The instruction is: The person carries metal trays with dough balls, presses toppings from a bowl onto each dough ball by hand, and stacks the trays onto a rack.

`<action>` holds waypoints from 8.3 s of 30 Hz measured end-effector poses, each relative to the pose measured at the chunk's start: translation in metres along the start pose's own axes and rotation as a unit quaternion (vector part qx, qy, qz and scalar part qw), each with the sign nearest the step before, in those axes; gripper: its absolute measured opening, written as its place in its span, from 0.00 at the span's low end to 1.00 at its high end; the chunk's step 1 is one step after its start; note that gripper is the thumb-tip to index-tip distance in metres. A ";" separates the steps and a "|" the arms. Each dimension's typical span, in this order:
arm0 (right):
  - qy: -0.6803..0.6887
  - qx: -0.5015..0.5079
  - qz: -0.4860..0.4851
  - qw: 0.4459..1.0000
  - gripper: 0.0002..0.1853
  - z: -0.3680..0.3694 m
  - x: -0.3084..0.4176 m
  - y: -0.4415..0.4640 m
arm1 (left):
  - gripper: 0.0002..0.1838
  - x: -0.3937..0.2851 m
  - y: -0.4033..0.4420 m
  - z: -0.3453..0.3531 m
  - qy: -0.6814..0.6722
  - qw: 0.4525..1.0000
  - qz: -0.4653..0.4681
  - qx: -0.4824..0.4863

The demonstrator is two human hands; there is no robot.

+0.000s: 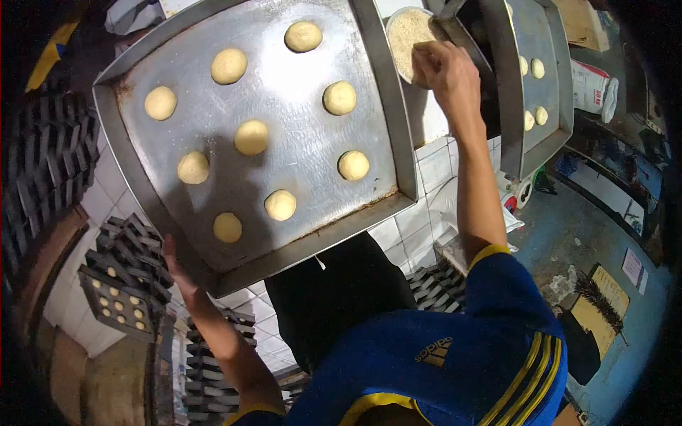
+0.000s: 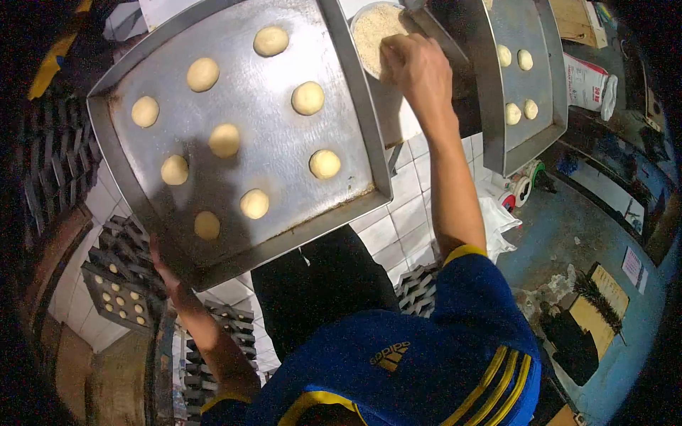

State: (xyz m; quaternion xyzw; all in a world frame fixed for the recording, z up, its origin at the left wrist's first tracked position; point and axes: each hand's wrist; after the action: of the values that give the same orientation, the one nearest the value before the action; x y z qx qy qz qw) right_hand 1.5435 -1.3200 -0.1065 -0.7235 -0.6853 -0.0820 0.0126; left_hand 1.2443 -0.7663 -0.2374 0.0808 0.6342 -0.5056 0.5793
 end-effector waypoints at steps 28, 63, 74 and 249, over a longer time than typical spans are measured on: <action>0.235 0.202 -0.363 0.879 0.11 0.035 0.263 -0.181 | 0.38 -0.007 -0.005 0.062 0.020 0.989 0.073 0.128; 0.002 -0.021 -0.048 0.999 0.19 0.002 -0.031 -0.013 | 0.47 -0.027 -0.004 0.075 0.028 0.992 0.004 0.126; 0.018 0.035 0.021 0.999 0.17 0.008 -0.037 -0.007 | 0.30 -0.031 -0.010 0.079 0.037 0.995 -0.014 0.090; 0.498 0.326 -0.089 0.799 0.29 0.042 0.563 -0.327 | 0.24 0.039 -0.068 -0.674 -0.374 0.834 0.130 -0.384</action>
State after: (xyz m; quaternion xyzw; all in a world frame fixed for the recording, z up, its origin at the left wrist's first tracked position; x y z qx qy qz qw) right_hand 1.2490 -0.7375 -0.1022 -0.4720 -0.6320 -0.2032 0.5801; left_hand 0.7449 -0.3226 -0.3548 -0.2617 0.4960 -0.1330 0.8172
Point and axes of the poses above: each hand's wrist, its own y-axis towards the middle knuckle, its own z-axis out of the palm, x = y × z, and after that the axes turned 11 degrees about z, right-handed
